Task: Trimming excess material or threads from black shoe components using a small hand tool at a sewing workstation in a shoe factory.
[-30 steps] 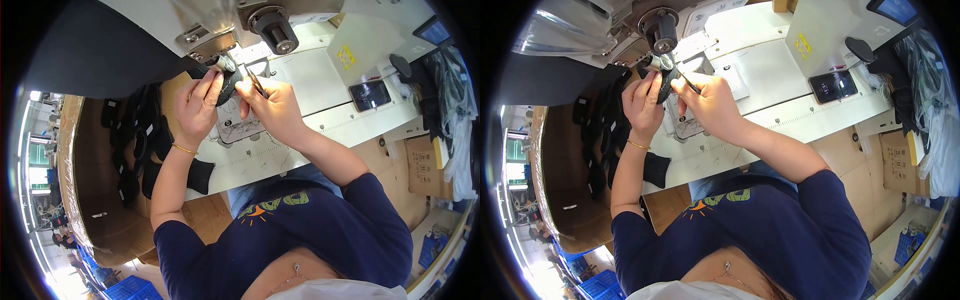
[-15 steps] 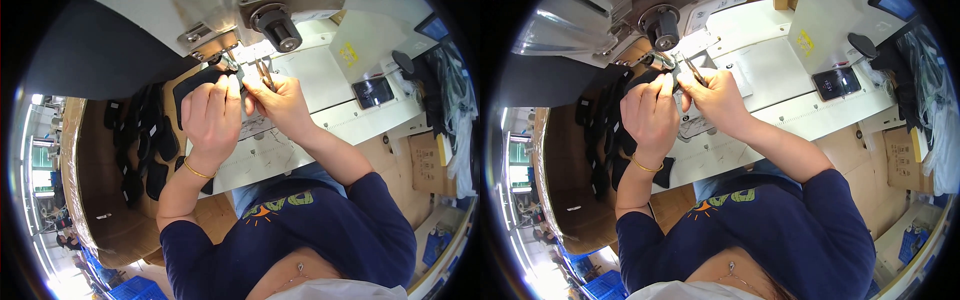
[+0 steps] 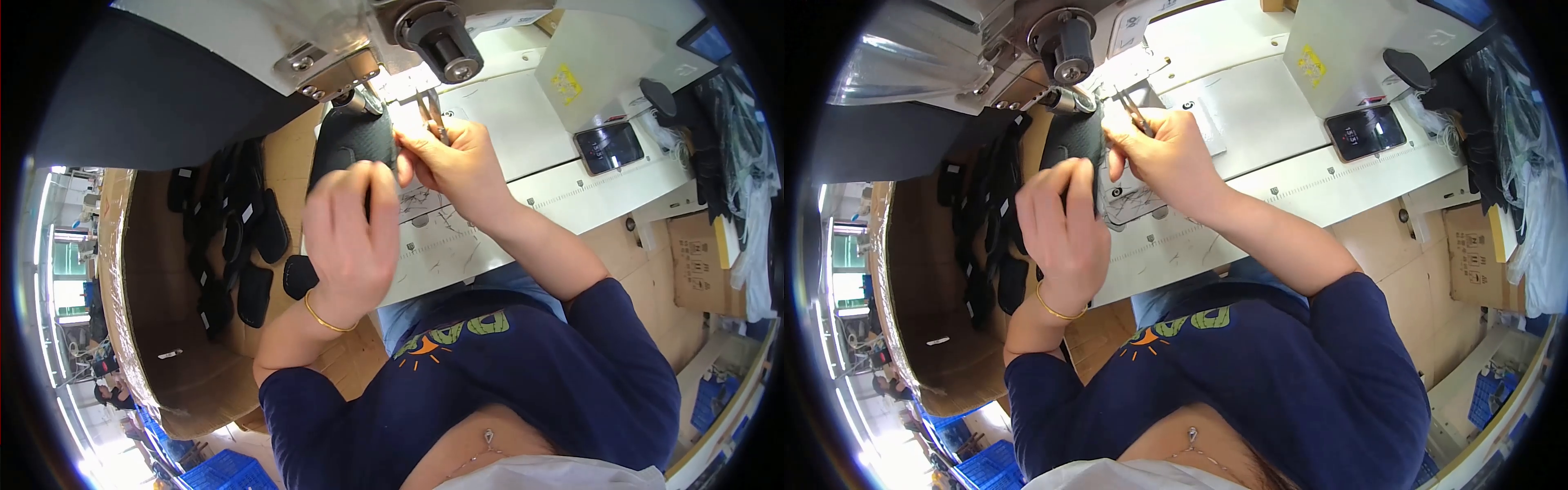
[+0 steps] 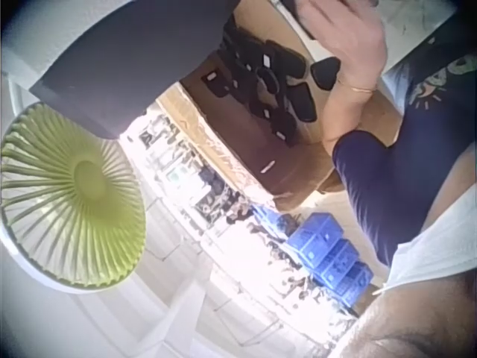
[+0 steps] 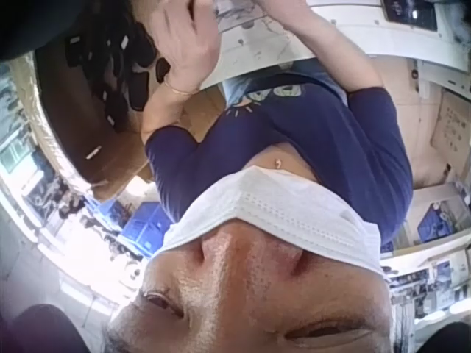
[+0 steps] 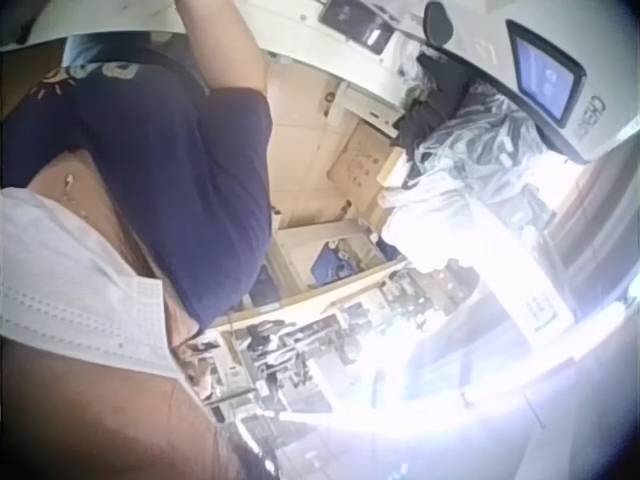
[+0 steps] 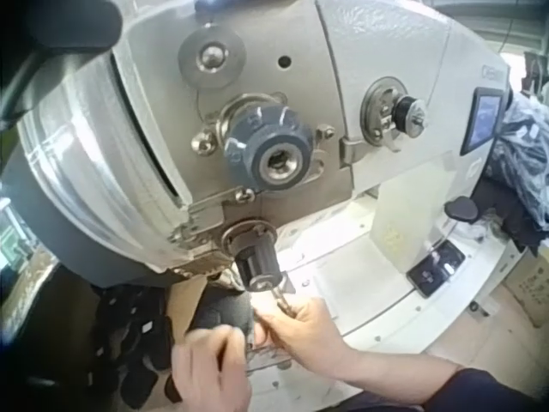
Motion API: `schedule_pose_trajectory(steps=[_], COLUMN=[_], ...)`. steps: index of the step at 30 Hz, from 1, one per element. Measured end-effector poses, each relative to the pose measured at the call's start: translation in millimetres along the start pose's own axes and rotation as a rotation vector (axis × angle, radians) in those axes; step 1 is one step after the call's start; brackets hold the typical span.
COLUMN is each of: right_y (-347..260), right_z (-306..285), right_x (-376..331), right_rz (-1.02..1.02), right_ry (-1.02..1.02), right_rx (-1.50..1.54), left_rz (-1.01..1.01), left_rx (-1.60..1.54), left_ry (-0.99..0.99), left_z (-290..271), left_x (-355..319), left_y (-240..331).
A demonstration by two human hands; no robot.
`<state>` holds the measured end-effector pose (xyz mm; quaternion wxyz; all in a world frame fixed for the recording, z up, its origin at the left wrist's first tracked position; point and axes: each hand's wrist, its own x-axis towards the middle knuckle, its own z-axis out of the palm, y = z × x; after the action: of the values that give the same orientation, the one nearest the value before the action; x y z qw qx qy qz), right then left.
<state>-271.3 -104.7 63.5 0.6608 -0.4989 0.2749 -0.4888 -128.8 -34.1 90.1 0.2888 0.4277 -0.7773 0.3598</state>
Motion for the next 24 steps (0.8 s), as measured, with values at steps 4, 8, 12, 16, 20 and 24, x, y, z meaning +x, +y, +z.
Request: schedule_pose_trajectory(steps=[4,8,12,16,20,24], right_y=[1.2,-2.1,-2.7,1.5,1.0,1.2], right_z=[0.5,1.4,3.1,3.2,4.3,-2.7], right_x=[-0.3,-1.2,-1.8,-0.3,0.3,-4.6], right_rz=[-0.017,-0.02,-0.012,-0.011,0.004,0.014], right_ry=[0.023,0.01,0.016,0.018,0.038,-0.032], right_rx=[-0.005,0.0,0.01,0.01,0.034,0.026], left_rz=[0.046,0.033,0.012,-0.016,-0.029,-0.017], left_rx=[-0.04,0.0,0.01,-0.025,-0.047,-0.038], left_ry=[0.108,0.049,0.068,0.073,0.046,0.067], left_z=[13.1,18.5,27.4,37.2,36.8,34.7], left_x=[1.2,5.9,11.2,13.3,14.2,4.7], left_y=[2.6,-1.1,-7.2,-13.0,-14.9,-15.8])
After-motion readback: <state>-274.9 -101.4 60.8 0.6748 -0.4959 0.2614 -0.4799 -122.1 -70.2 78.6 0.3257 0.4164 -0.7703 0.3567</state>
